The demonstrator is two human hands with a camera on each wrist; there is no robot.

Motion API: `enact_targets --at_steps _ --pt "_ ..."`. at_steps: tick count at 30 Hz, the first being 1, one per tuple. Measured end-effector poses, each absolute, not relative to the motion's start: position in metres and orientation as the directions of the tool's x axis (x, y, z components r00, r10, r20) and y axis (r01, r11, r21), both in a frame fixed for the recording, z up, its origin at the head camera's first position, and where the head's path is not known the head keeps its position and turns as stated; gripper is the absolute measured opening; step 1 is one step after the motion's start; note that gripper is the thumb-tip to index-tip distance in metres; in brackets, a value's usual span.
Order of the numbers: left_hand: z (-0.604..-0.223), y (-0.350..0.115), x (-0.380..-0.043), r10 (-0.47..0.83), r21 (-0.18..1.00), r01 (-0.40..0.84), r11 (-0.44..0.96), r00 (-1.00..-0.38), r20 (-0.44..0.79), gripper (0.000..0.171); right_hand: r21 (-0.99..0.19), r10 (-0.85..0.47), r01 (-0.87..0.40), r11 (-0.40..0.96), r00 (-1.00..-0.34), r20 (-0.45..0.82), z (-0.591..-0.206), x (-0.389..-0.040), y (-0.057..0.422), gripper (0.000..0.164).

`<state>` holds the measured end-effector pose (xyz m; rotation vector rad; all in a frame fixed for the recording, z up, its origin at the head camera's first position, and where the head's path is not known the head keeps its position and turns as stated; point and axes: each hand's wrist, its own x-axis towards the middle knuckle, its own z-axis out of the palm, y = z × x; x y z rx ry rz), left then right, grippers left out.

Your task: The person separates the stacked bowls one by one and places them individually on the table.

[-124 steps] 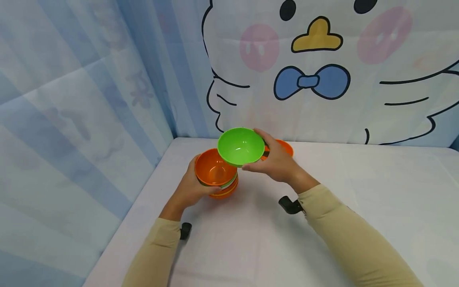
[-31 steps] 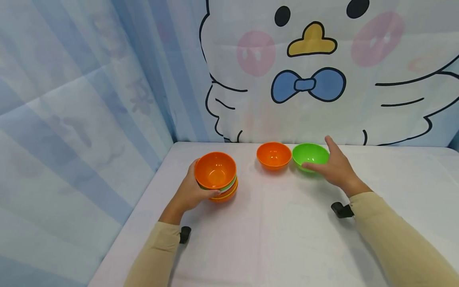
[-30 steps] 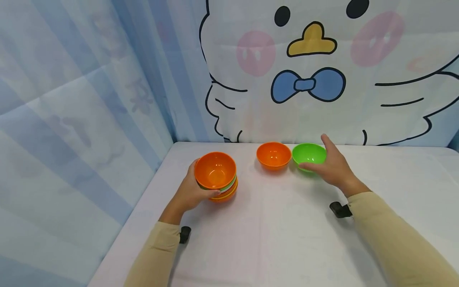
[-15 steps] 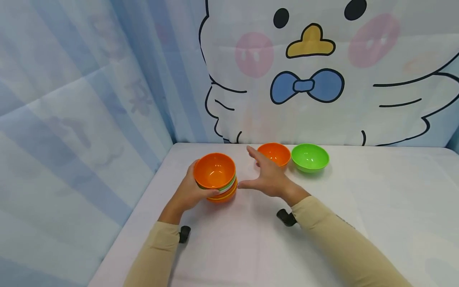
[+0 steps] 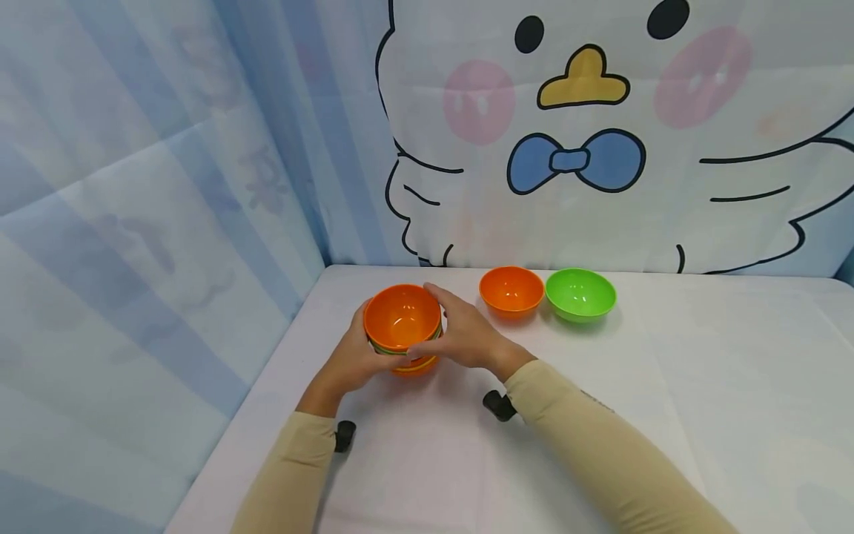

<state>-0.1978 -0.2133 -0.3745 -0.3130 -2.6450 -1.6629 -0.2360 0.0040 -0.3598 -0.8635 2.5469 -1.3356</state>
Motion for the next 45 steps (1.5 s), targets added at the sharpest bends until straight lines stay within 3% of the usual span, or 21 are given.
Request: enact_targets --at_steps 8,18,28,37,45 --pt "-0.381 -0.215 -0.2 0.174 0.887 0.191 0.42 -0.976 0.128 0.101 -0.82 -0.518 -0.362 0.443 -0.85 0.095 -0.365 -0.237 -0.004 0.109" --pt "-0.381 -0.215 -0.202 0.186 0.887 0.216 0.409 -0.971 0.151 0.097 -0.808 -0.5 -0.37 0.458 -0.859 0.11 -0.364 -0.237 -0.007 0.112" --pt "-0.381 -0.215 -0.2 0.159 0.88 0.178 0.44 -0.98 0.119 0.101 -0.828 -0.486 -0.352 0.437 -0.867 0.112 -0.366 -0.236 -0.006 0.106" --pt "-0.381 -0.214 -0.199 0.159 0.882 0.173 0.439 -0.981 0.113 0.103 -0.815 -0.466 -0.393 0.426 -0.867 0.174 -0.359 -0.236 -0.001 0.102" --pt "-0.38 -0.215 -0.199 0.18 0.88 0.181 0.44 -0.977 0.11 0.104 -0.85 -0.45 -0.405 0.339 -0.862 0.231 -0.345 -0.238 0.009 0.104"
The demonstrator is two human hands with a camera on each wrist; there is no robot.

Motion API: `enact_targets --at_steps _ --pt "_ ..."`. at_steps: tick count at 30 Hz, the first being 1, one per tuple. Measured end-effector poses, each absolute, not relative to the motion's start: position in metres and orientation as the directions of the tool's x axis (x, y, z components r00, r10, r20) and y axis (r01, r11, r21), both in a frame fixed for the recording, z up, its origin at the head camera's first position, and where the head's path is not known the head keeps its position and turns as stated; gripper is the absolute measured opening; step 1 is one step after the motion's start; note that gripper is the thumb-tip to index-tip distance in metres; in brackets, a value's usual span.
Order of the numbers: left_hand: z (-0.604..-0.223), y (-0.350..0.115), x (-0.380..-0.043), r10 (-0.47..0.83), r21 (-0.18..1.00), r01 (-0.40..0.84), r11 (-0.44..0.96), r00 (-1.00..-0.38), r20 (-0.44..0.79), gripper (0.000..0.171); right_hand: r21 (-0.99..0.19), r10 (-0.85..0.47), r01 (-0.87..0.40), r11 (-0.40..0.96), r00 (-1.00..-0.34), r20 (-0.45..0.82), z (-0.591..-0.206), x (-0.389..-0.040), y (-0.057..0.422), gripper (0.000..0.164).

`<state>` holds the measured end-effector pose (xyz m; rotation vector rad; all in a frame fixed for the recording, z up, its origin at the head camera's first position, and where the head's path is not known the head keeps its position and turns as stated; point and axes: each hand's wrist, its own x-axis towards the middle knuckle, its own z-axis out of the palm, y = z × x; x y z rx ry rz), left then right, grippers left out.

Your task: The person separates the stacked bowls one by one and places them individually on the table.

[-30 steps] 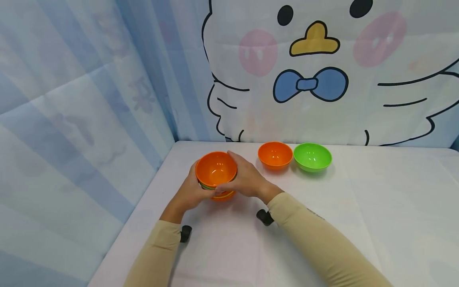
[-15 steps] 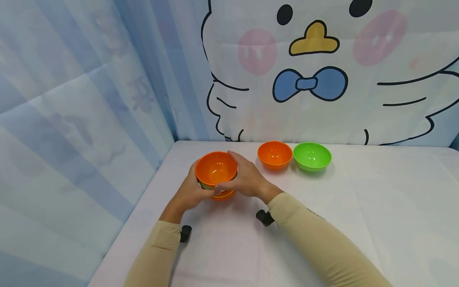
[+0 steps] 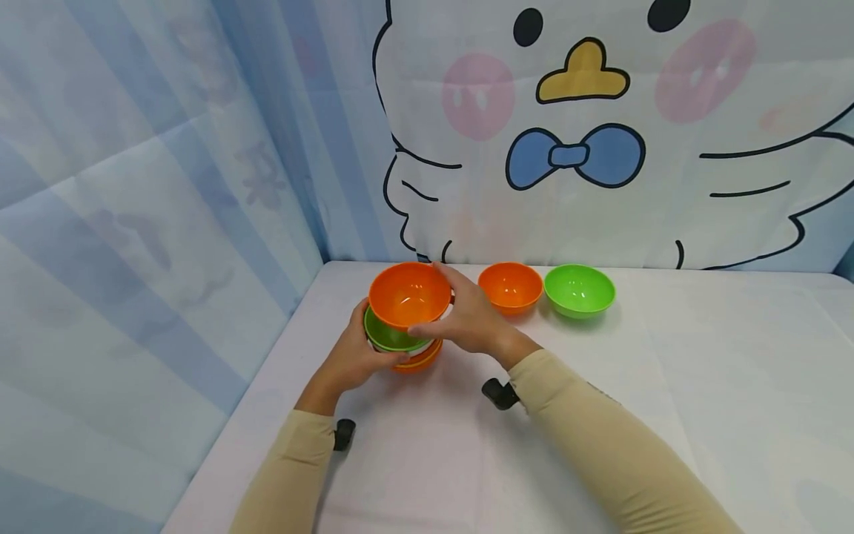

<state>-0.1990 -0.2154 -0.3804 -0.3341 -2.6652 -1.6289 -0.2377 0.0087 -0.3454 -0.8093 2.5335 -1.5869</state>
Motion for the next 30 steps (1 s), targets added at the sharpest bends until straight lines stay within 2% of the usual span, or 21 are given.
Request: enact_targets --at_steps 13,21,30 --pt "-0.381 -0.217 -0.2 0.144 0.877 0.094 0.472 -0.989 0.029 0.116 -0.856 -0.374 -0.387 0.344 -0.892 0.252 -0.336 -0.237 0.042 0.104" --pt "-0.38 -0.215 -0.199 0.115 0.869 0.066 0.491 -0.993 0.01 0.119 -0.843 -0.313 -0.341 0.417 -0.924 0.219 -0.348 -0.235 0.077 0.105" --pt "-0.378 -0.214 -0.198 0.097 0.858 0.054 0.511 -0.995 0.005 0.118 -0.835 -0.309 -0.313 0.452 -0.933 0.183 -0.367 -0.23 0.112 0.101"
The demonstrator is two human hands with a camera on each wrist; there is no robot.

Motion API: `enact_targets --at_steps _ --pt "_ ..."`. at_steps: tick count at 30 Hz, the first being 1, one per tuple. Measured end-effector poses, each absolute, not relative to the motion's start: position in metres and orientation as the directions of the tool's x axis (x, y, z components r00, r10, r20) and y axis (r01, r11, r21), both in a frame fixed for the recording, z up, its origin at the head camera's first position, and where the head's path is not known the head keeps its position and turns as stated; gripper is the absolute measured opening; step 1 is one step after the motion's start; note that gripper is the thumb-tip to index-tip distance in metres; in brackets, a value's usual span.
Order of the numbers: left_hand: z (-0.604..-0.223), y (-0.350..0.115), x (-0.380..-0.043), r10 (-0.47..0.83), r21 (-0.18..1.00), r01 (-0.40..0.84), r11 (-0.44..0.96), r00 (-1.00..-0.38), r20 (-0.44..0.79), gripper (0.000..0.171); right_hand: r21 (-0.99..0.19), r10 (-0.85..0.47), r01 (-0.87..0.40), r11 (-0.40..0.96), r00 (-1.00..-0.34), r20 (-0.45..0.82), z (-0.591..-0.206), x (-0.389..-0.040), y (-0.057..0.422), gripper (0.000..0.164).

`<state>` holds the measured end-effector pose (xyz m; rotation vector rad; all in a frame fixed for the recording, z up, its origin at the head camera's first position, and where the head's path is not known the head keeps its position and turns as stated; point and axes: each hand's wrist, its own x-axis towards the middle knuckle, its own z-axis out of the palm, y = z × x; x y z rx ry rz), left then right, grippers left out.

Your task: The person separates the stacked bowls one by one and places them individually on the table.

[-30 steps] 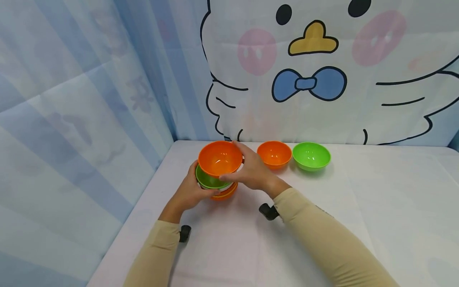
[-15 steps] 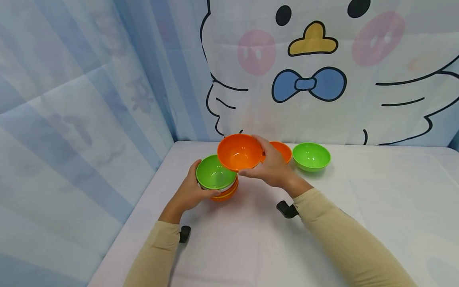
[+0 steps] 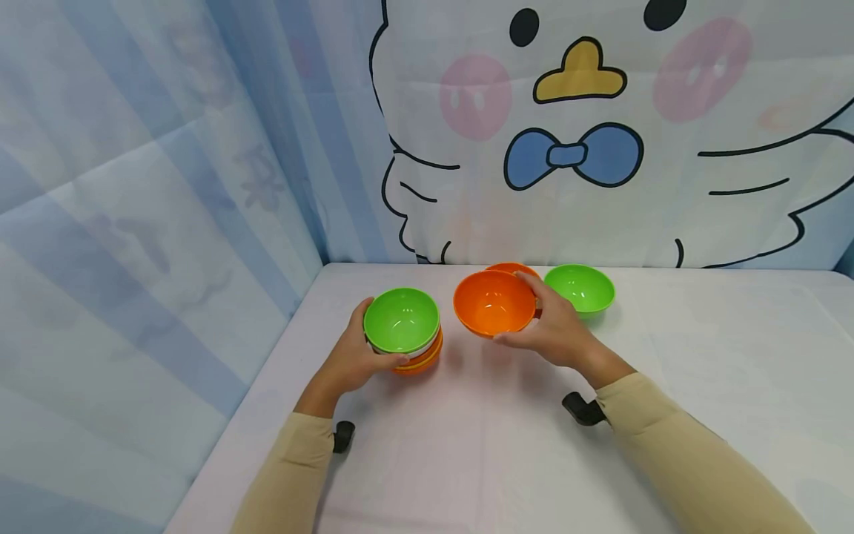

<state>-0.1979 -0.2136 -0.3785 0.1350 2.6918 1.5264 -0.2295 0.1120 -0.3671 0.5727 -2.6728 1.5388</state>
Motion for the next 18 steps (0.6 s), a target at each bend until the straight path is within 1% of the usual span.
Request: enact_targets --at_steps 4,10,18 --pt "-0.378 -0.214 -0.197 0.097 0.852 0.055 0.521 -0.995 0.004 0.118 -0.833 -0.318 -0.306 0.46 -0.933 0.167 -0.375 -0.226 0.122 0.101" --pt "-0.377 -0.213 -0.196 0.097 0.848 0.042 0.528 -0.995 -0.011 0.119 -0.809 -0.317 -0.298 0.506 -0.937 0.147 -0.388 -0.222 0.133 0.102" --pt "-0.377 -0.214 -0.197 0.098 0.845 0.045 0.533 -0.995 -0.009 0.119 -0.782 -0.321 -0.319 0.535 -0.933 0.162 -0.399 -0.221 0.14 0.102"
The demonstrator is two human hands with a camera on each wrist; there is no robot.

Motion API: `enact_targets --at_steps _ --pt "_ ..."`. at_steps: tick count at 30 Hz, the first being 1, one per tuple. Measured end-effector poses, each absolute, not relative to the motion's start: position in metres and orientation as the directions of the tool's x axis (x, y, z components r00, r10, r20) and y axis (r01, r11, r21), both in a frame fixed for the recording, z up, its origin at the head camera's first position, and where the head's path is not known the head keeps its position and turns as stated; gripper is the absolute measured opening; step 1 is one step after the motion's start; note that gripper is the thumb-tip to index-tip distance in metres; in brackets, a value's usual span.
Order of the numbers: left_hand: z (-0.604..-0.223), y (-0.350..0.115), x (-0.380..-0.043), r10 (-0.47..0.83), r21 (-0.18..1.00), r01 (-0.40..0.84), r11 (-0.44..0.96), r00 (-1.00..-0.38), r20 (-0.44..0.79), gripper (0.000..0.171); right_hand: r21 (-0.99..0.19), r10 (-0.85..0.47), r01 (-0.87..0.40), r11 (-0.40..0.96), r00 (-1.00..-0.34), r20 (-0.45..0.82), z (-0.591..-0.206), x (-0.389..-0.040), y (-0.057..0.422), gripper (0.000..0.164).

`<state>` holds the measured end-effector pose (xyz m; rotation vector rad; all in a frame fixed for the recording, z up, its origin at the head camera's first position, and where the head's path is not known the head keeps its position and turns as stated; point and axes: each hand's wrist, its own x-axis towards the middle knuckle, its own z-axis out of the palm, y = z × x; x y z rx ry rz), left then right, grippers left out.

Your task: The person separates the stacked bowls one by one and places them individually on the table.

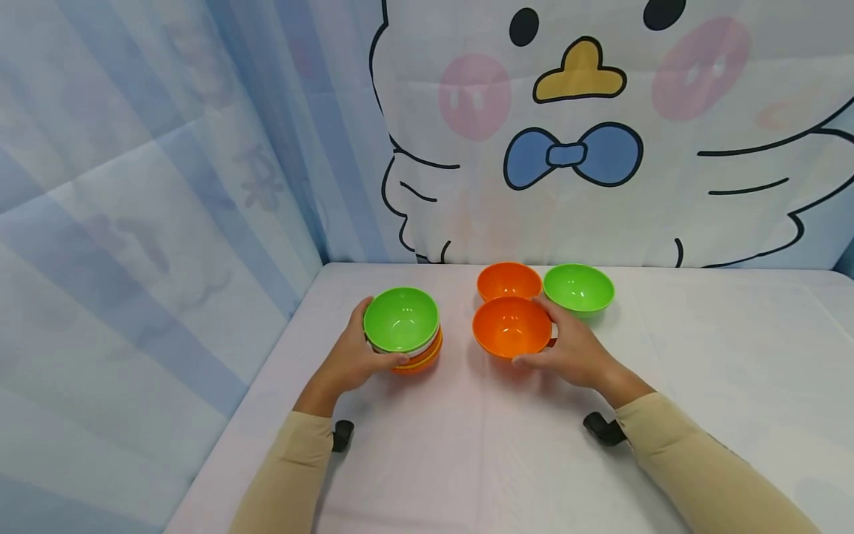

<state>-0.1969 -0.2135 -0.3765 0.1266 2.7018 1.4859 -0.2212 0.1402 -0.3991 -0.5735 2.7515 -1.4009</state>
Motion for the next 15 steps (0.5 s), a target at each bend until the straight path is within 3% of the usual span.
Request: enact_targets --at_steps 15 --pt "-0.3759 -0.2132 -0.1963 0.093 0.85 0.033 0.526 -0.996 -0.019 0.119 -0.771 -0.314 -0.29 0.567 -0.941 0.123 -0.406 -0.2199 0.1424 0.099"
